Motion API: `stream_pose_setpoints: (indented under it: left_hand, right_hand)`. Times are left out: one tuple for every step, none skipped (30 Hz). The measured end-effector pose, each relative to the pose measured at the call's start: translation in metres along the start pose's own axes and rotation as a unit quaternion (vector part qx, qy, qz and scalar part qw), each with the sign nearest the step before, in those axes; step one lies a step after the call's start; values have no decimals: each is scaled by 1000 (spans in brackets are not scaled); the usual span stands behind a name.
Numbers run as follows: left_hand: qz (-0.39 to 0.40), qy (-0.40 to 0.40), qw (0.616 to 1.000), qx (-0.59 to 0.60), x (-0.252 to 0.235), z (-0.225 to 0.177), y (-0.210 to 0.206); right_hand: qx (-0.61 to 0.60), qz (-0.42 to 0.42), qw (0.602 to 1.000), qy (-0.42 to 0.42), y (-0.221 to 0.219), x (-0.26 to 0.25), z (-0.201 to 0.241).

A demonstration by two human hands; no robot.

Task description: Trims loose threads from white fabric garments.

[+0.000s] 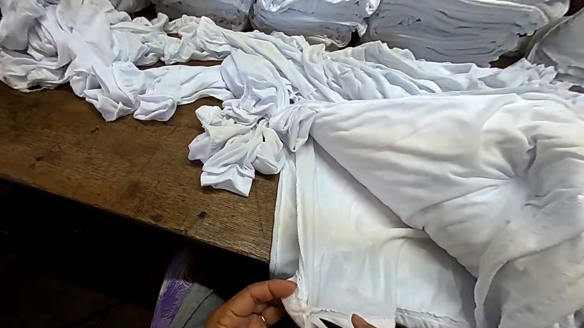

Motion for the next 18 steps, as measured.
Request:
stream_pose_setpoints:
  left_hand:
    - [-1,1,1000,0,0,0,-1]
    - [-4,4,1000,0,1,0,-1]
    - [-10,9,1000,2,2,0,-1]
    - [-15,17,1000,8,3,0,-1]
    - [-20,26,999,18,3,1,-1]
    - [-23,36,999,28,3,1,0]
    - [-24,44,998,40,3,1,0]
    - [-25,49,997,48,3,1,0]
    - [-26,48,997,55,3,1,1]
    - [-24,44,997,57,3,1,1]
    - [-24,39,998,53,3,0,0]
    - [-24,35,998,43,3,0,-1]
    - [-24,31,999,32,4,-1,-2]
    - [-24,28,999,21,4,-1,-4]
    - [-25,27,999,15,4,-1,-5]
    - [-26,25,999,10,5,-2,-6]
    - [-30,24,999,4,5,-1,-6]
    - [-33,23,999,2,6,-1,-6]
  right_hand:
    - [-1,-9,1000,6,-1,-2,3]
    - [-2,-12,1000,10,-3,-4,5]
    - [-1,-10,1000,14,-5,-6,7]
    - [-4,-7,1000,19,-6,-8,8]
    - [-10,-2,1000,23,-6,-10,8]
    - [-18,3,1000,25,-5,-11,7]
    - [-26,8,999,25,-2,-11,5]
    - [-30,8,999,25,1,-10,3]
    - [-29,7,999,26,3,-9,1]
    - [-27,5,999,27,3,-8,0]
    - [-26,3,999,28,3,-7,0]
    - [-25,0,999,29,2,-6,1]
    - [-22,-4,999,28,0,-7,3]
    - [-19,-11,999,27,-2,-7,5]
    - [-17,-18,999,27,-4,-9,6]
    - [-14,-26,999,27,-6,-10,7]
    - [-8,-32,999,29,-8,-12,7]
    - [-1,-35,999,31,-9,-13,8]
Point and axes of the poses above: each hand's wrist, its own x-axis away from the middle knuckle, its own y-axis out of the back of the hand, z = x × y, the point moved 7 cm from there along -x, towards the middle knuckle, and after that the axes turned 7 degrees about -x, right-handed, at the moved point
